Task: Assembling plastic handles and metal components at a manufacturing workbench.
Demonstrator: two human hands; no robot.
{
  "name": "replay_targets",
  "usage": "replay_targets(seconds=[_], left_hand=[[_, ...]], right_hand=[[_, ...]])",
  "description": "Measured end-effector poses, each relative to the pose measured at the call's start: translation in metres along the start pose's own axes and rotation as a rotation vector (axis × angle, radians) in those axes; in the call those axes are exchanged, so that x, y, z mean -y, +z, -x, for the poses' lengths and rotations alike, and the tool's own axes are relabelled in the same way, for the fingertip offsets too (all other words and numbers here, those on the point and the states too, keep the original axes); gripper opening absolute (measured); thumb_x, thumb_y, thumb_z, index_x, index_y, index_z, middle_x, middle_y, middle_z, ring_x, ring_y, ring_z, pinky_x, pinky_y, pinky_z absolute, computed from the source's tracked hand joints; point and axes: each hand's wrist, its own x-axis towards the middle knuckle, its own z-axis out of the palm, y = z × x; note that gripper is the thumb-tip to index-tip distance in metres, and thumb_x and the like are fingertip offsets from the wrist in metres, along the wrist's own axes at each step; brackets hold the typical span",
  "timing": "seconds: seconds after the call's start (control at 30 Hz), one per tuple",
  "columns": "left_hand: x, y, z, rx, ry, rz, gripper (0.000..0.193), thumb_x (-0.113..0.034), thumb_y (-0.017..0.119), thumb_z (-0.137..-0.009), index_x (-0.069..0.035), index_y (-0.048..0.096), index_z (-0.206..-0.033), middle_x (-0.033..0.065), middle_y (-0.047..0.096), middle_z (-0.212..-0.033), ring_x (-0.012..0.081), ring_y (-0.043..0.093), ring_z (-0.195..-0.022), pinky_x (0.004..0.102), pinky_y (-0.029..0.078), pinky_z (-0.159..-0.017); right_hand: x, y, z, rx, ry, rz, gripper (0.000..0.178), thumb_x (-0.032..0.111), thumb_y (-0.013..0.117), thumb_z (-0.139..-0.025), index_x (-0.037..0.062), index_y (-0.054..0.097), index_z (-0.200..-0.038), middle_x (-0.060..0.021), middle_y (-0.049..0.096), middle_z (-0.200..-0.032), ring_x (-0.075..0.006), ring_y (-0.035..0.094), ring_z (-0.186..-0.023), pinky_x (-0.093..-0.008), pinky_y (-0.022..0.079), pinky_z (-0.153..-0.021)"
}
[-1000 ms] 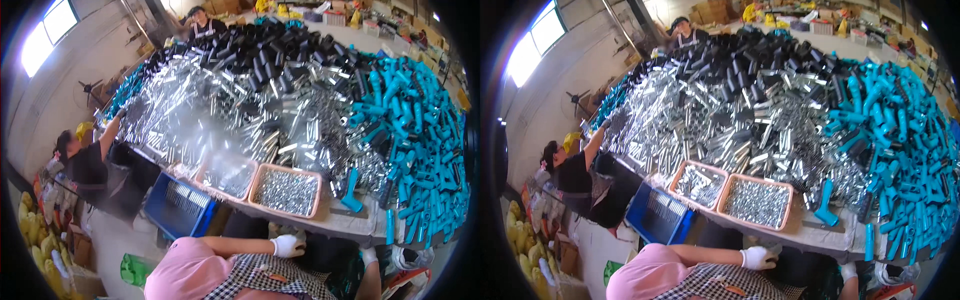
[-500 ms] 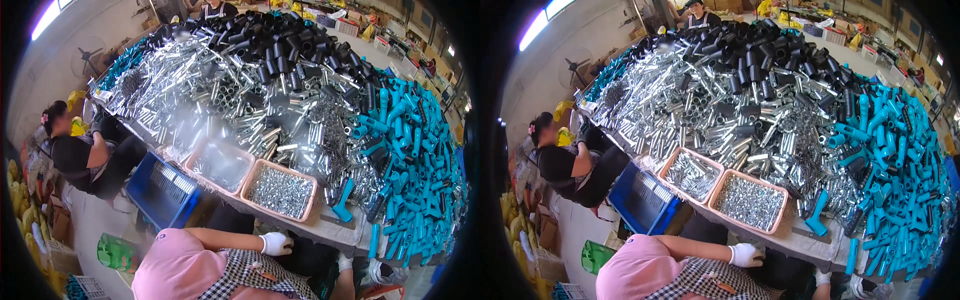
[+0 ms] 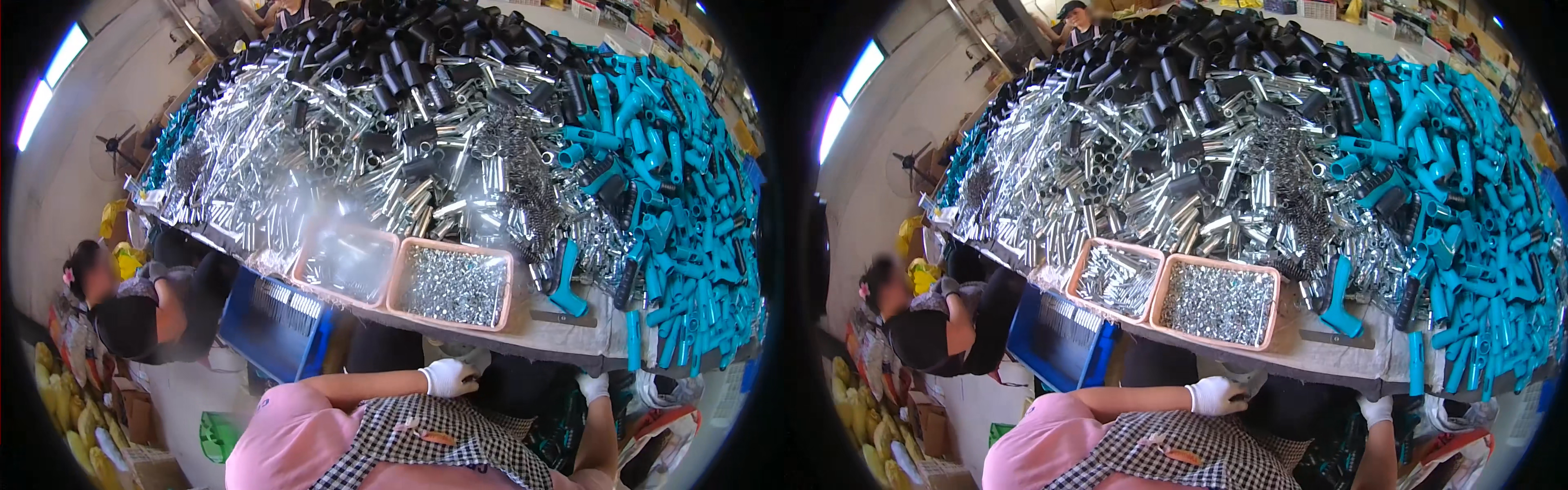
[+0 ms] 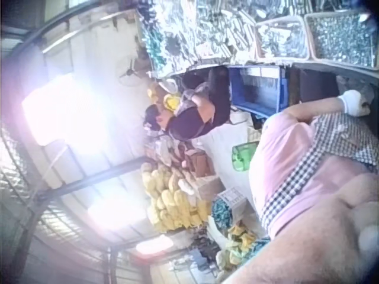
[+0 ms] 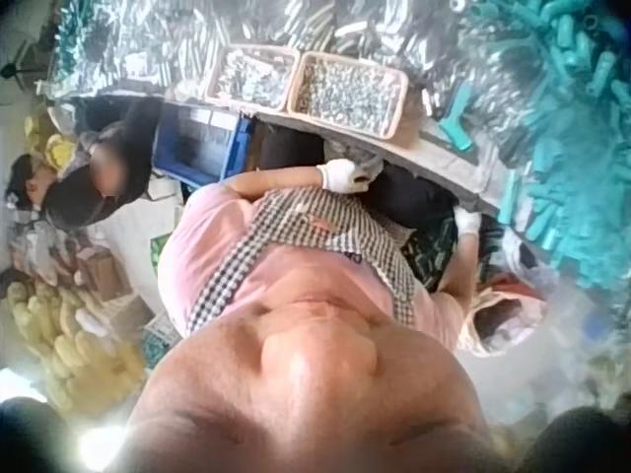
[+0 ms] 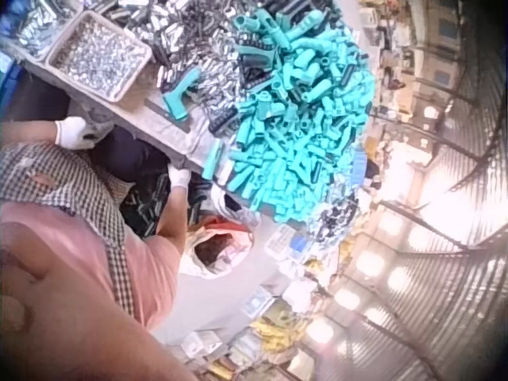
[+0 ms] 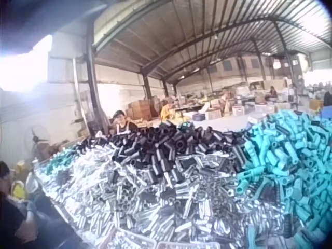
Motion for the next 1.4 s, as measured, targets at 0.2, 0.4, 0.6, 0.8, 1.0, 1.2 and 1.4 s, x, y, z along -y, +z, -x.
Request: replay_targets(seconds=[0.2,0.4,0.6,0.8,1.0,1.2,1.4], left_hand=[[0.011,0.01,-0.01,-0.105,0.022,0.073,0.038,-0.038,0.06,-0.089,-0.008,0.066,-0.111,0.0236,0.068,-0.091,0.0405,0.066,-0.082,0.0475,0.053,-0.076],[-0.011,0.001,-0.013,-0.103,0.155,0.042,0.037,-0.039,0.06,-0.089,-0.009,0.066,-0.11,0.0223,0.068,-0.09,0.0399,0.066,-0.083,0.0483,0.052,-0.078],[-0.014,-0.039,0.024,-0.15,0.247,0.23,0.034,-0.031,0.063,-0.09,-0.006,0.065,-0.113,0.0182,0.069,-0.102,0.0345,0.067,-0.094,0.04,0.052,-0.086],[-0.047,-0.166,0.033,-0.542,0.317,0.087,0.028,-0.026,0.061,-0.089,-0.003,0.065,-0.103,0.0178,0.069,-0.09,0.0313,0.068,-0.082,0.0394,0.054,-0.074],[-0.03,-0.263,-0.048,-0.959,-0.032,-0.36,0.033,-0.023,0.061,-0.086,-0.005,0.055,-0.113,0.0221,0.064,-0.098,0.0392,0.065,-0.086,0.0467,0.053,-0.077],[-0.021,-0.3,-0.114,-0.988,-0.293,-0.259,0.029,-0.015,0.04,-0.094,0.001,0.054,-0.114,0.0227,0.069,-0.102,0.035,0.068,-0.096,0.0451,0.054,-0.081],[-0.014,-0.31,-0.107,-1.011,-0.261,-0.241,0.024,-0.024,0.058,-0.081,-0.003,0.07,-0.083,0.0191,0.071,-0.088,0.0346,0.069,-0.09,0.0444,0.054,-0.08]], right_hand=[[-0.067,0.1,-0.032,-0.086,0.158,-1.746,0.044,0.035,0.048,-0.099,0.0089,0.051,-0.135,-0.0044,0.056,-0.131,-0.0243,0.047,-0.126,-0.0402,0.037,-0.108],[-0.093,0.1,-0.041,0.009,-0.107,-0.175,0.045,0.03,0.039,-0.099,0.0118,0.048,-0.139,-0.0131,0.056,-0.134,-0.033,0.054,-0.12,-0.0465,0.039,-0.105],[-0.05,0.06,-0.011,0.099,0.044,0.317,0.044,0.022,0.034,-0.099,0.0139,0.047,-0.14,-0.0312,0.05,-0.133,-0.0453,0.055,-0.116,-0.0494,0.046,-0.097],[0.077,-0.02,0.06,-0.423,0.26,-0.295,0.054,0.034,0.061,-0.09,-0.0011,0.051,-0.129,-0.0286,0.053,-0.128,-0.0453,0.05,-0.119,-0.0466,0.041,-0.1],[0.134,-0.025,0.126,-0.448,-0.175,-0.033,0.038,0.015,0.067,-0.078,-0.0019,0.061,-0.112,-0.0223,0.064,-0.107,-0.0399,0.061,-0.099,-0.0456,0.048,-0.092],[0.144,0.002,0.117,-0.128,-0.035,0.037,0.06,0.007,0.057,-0.076,-0.0016,0.047,-0.135,-0.0245,0.054,-0.129,-0.0407,0.05,-0.12,-0.0448,0.042,-0.103],[0.142,0.017,0.094,-0.002,-0.064,0.491,0.059,0.011,0.057,-0.079,0.0033,0.047,-0.137,-0.0224,0.054,-0.129,-0.0383,0.053,-0.117,-0.044,0.043,-0.102]])
